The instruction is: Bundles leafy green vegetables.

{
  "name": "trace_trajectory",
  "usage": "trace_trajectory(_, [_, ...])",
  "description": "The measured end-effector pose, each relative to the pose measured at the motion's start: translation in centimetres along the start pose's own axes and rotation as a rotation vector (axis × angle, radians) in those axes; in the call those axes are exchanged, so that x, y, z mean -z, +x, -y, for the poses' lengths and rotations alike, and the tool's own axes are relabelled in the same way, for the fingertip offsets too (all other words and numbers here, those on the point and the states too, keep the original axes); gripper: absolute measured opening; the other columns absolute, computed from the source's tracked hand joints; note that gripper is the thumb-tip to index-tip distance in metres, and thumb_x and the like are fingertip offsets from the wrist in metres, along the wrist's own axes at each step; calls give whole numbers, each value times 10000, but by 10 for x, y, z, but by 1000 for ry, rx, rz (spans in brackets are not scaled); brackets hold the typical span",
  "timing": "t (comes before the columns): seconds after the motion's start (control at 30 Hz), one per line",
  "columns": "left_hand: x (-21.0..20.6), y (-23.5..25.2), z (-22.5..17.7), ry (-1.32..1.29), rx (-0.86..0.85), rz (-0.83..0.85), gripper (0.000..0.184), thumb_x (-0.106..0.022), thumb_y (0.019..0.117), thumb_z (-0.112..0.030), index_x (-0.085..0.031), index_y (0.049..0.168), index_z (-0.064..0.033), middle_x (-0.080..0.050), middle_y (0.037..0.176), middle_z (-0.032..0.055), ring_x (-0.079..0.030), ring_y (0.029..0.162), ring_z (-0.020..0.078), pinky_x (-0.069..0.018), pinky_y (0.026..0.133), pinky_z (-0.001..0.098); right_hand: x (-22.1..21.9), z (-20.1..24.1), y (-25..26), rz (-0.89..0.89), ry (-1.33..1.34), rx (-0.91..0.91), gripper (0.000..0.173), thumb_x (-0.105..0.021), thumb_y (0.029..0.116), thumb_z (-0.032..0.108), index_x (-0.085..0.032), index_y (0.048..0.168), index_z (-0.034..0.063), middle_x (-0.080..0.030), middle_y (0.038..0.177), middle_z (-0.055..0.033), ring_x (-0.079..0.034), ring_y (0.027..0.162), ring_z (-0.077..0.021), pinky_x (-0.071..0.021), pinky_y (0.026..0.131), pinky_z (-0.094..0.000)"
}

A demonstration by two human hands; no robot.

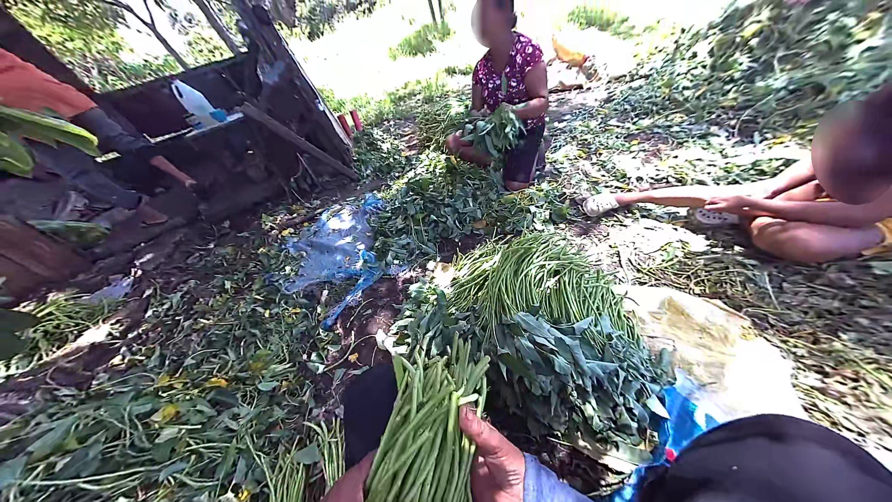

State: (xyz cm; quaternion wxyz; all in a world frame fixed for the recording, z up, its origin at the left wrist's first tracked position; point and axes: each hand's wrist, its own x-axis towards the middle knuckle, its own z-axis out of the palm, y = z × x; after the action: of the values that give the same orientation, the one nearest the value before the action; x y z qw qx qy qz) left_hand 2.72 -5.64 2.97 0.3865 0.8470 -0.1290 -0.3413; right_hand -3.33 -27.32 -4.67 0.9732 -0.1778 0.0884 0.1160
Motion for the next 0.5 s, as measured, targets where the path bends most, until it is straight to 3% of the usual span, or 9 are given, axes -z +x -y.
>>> trace_trajectory(0.03, [0, 2, 9, -172, -44, 46, 632, -880, 718, -334, -604, 1199, -31, -744, 980, -23, -714, 936, 62, -595, 901, 309, -3, 1, -2, 8, 33, 12, 720, -900, 731, 475, -580, 1272, 123, -748, 1113, -69, -716, 1072, -178, -585, 969, -405])
trace_trajectory(0.07, [0, 3, 15, -348, -76, 115, 524, -880, 724, -341, -628, 1121, -110, -756, 941, -94, -717, 901, 12, -600, 869, 259, -7, 1, -4, 4, 39, 42, 733, -899, 725, 481, -562, 1274, 133, -748, 1106, -54, -717, 1065, -162, -588, 960, -389])
trace_trajectory(0.17, [-6, 8, 24, -506, -146, 257, 462, -901, 732, -412, -707, 1090, -193, -771, 970, -124, -718, 924, 0, -593, 880, 244, -13, -8, -6, -37, -5, 166, 649, -898, 714, 437, -598, 1194, 119, -763, 1014, -30, -734, 971, -124, -612, 883, -346])
trace_trajectory(0.23, [-12, 5, 15, -269, -127, 114, 658, -893, 723, -345, -601, 1240, -61, -752, 1034, -11, -716, 985, 77, -590, 930, 312, -7, -13, -3, -121, -46, 197, 522, -824, 782, 367, -604, 1173, 100, -754, 988, -46, -732, 937, -132, -614, 850, -351])
trace_trajectory(0.3, [-18, 1, -3, 104, -56, -66, 1005, -908, 694, -446, -447, 1428, 62, -689, 1180, 223, -684, 1109, 313, -541, 998, 522, -6, -12, -3, -301, -138, 189, 367, -509, 991, 263, -519, 1294, 56, -708, 1044, -82, -703, 969, -151, -601, 861, -371])
trace_trajectory(0.33, [-21, -1, -10, 254, -46, -144, 1113, -910, 673, -527, -404, 1462, 73, -658, 1233, 284, -662, 1147, 399, -517, 1006, 592, -7, -10, -3, -392, -158, 166, 351, -407, 1081, 256, -504, 1347, 49, -696, 1079, -92, -692, 996, -160, -592, 874, -378])
trace_trajectory(0.37, [-21, -2, -16, 367, -59, -196, 1183, -902, 654, -590, -388, 1483, 80, -617, 1295, 320, -631, 1190, 452, -493, 1022, 624, -4, -6, -3, -455, -140, 128, 368, -368, 1108, 269, -506, 1375, 57, -694, 1108, -98, -686, 1022, -169, -584, 891, -387])
trace_trajectory(0.43, [-13, 1, -21, 453, -94, -155, 1168, -889, 677, -591, -386, 1516, 48, -568, 1347, 339, -577, 1247, 486, -455, 1065, 623, 14, 3, -4, -554, -131, -45, 404, -343, 1122, 346, -528, 1347, 65, -699, 1097, -121, -693, 1000, -212, -585, 866, -428])
trace_trajectory(0.5, [11, 9, -18, 395, -108, 58, 963, -845, 815, -383, -355, 1549, 0, -544, 1389, 316, -554, 1284, 459, -440, 1096, 595, 48, 15, -11, -496, -281, -272, 537, -316, 1098, 503, -540, 1341, 80, -711, 1098, -123, -698, 979, -233, -578, 842, -441])
